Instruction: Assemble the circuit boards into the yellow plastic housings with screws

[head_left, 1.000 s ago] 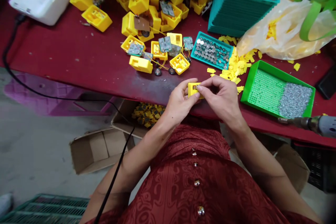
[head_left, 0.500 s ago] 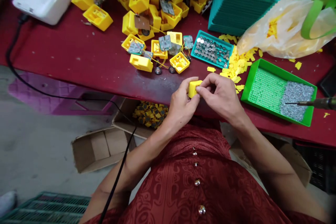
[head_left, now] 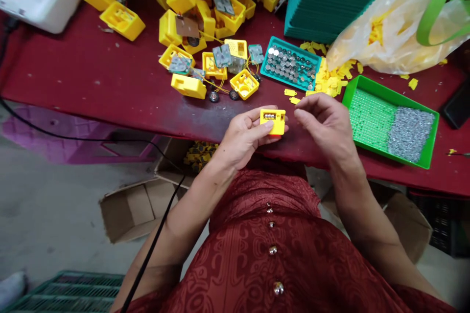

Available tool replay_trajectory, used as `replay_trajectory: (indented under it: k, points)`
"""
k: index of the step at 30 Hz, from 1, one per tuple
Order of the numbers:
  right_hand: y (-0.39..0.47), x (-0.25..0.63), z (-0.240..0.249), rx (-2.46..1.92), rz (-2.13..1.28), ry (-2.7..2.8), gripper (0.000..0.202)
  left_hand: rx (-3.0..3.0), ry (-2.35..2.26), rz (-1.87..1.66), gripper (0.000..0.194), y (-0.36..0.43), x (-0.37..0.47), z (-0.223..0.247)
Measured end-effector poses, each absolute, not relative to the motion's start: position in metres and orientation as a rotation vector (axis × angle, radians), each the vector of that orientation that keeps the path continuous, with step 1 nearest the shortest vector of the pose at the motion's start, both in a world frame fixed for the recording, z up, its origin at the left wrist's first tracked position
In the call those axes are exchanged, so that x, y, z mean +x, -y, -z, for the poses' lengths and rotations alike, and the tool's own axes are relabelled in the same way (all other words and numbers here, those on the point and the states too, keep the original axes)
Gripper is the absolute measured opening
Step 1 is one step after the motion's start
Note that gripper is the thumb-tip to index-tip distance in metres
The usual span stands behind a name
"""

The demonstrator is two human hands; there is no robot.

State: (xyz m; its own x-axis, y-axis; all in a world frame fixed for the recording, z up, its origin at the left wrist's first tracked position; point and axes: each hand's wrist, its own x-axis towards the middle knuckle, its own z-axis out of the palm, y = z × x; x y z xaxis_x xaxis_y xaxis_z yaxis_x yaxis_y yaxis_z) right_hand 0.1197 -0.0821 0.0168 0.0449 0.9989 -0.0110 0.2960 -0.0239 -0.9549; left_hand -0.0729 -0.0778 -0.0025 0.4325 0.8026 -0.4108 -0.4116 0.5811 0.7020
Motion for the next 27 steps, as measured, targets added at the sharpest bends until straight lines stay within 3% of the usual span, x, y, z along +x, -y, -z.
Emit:
replay_trajectory:
  k: [8,16,20,27]
  points:
    - [0.097,0.122,-0.012,-1.533,-0.811,1.693,0.006,0.559,-0.818,-0.74,0.039,0.085,-0.064,0.006]
    - [0.086,0.127,0.002,-1.577,-0.615,1.766,0.012,0.546,-0.9,-0.773,0.037,0.085,-0.068,0.005]
    - [0.063,0.126,0.004,-1.913,-0.281,1.974,0.02,0.543,-0.927,-0.84,0.034,0.08,-0.073,0.003]
    - [0.05,0.11,0.011,-2.117,-0.186,2.119,0.036,0.511,-0.945,-0.847,0.037,0.077,-0.076,0.004]
